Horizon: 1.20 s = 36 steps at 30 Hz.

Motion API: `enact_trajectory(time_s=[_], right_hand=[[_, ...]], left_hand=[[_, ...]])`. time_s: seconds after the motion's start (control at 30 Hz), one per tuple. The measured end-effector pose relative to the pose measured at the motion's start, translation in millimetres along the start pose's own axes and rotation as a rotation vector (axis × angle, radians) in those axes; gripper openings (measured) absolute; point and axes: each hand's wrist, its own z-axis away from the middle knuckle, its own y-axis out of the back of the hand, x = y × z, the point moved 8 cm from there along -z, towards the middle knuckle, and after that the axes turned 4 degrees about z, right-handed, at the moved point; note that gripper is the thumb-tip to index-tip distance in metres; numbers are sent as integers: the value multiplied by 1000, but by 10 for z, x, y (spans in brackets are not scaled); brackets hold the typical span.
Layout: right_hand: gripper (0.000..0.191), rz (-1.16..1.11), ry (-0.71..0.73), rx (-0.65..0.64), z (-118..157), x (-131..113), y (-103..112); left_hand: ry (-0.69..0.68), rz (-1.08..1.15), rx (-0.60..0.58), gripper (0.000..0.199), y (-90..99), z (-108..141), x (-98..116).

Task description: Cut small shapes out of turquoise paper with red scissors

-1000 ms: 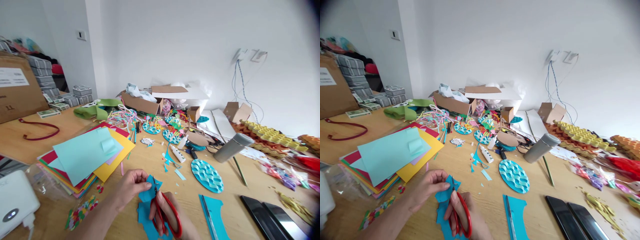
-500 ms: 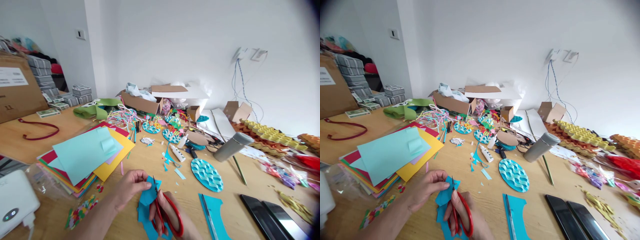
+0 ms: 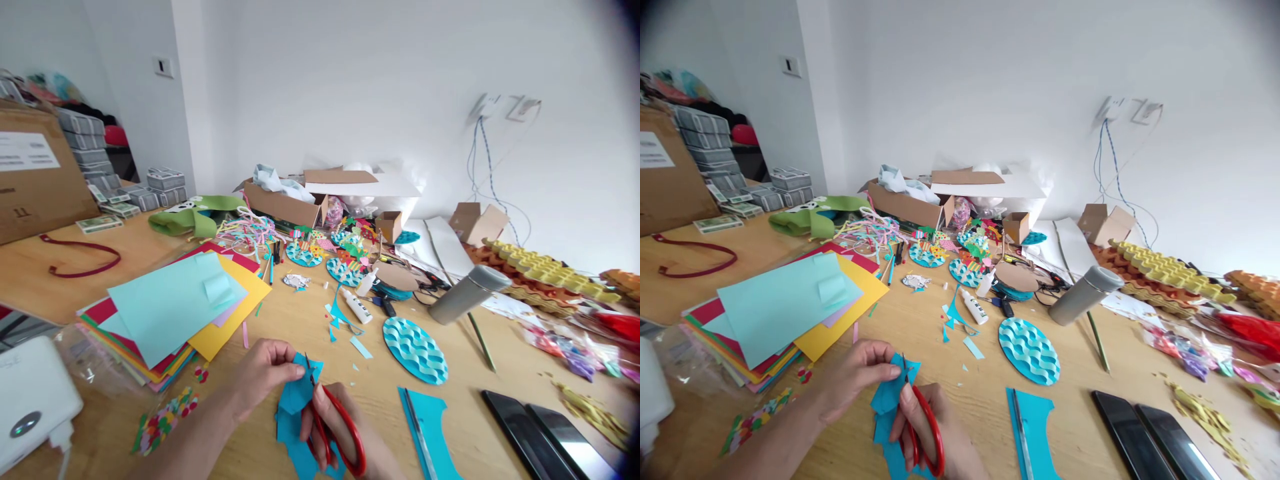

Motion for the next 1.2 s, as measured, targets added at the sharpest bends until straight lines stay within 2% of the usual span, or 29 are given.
enact_trajectory(time_s=[0.33, 0.63, 1.2], right_hand=[[70, 11, 10, -8, 16, -14, 11], [70, 19, 32, -19, 9, -41, -4], [72, -8, 31, 3, -10, -27, -6]], left_hand=[[-23, 0, 20, 21, 10, -20, -41], [-59, 3, 82, 19, 7, 46, 61], [-48, 14, 80, 19, -12, 64, 82]])
